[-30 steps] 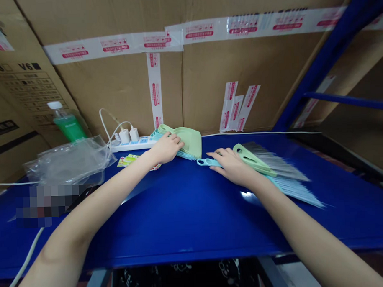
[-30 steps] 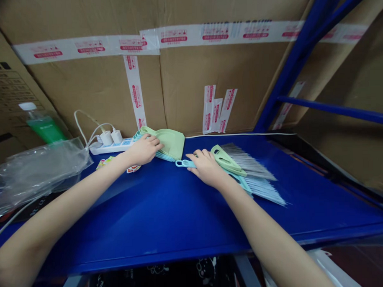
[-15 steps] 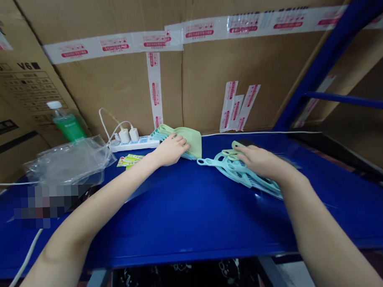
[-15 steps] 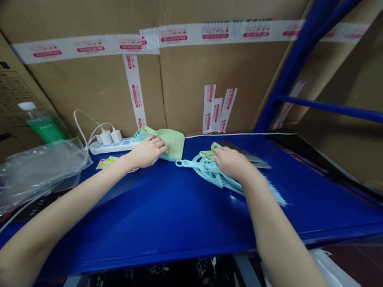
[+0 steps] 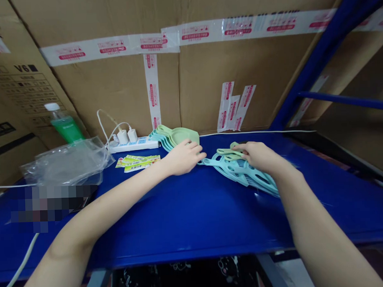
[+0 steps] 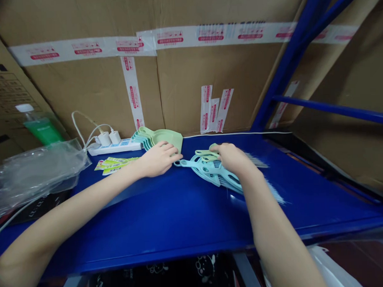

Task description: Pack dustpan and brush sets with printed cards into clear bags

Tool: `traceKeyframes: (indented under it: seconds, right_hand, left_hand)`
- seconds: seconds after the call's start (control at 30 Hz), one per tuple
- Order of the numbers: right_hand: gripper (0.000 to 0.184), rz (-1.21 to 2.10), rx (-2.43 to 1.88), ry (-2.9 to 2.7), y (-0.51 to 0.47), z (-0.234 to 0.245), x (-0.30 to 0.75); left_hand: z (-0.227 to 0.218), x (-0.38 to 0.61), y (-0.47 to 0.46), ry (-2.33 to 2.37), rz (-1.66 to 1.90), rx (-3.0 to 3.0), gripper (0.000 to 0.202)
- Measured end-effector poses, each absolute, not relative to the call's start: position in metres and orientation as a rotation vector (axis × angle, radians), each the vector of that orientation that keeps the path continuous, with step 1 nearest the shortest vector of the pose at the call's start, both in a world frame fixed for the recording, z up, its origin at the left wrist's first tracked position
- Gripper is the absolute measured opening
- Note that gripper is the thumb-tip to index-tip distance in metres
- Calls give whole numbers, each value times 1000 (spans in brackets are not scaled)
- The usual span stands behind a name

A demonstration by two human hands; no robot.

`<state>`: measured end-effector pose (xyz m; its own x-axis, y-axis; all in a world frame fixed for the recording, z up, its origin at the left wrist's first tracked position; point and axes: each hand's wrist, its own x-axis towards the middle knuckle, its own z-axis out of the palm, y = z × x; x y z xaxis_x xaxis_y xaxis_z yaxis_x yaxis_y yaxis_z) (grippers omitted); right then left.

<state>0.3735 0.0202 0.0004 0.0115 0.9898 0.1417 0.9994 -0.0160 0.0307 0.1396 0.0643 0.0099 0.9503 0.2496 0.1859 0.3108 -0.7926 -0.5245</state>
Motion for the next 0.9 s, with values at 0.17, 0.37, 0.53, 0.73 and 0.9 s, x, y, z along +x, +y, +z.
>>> traceKeyframes:
  seconds: [0.17,0.37,0.53,0.73,0.9]
  right_hand:
    - [45,-151,-2136,-2160,17,3,376]
    - [47,-70,-2179,-2084,14,6,376]
    - [48,-150,-2257,-2000,11,13,370]
    - [47,-149,-2380,-1893,7,15,368]
    - [51,-216,-2364,-1998,13,5,376]
  left_hand:
    - [2,173,49,-299,-281,-2695,28]
    - [-5,205,46,-369,-272,-2790,30]
    - [-6,214,45,-402,-302,-2815,35]
    - [-4,213,43,-544,-224,-2781,34]
    - [-1,206,47,-640,-155,-2827,31]
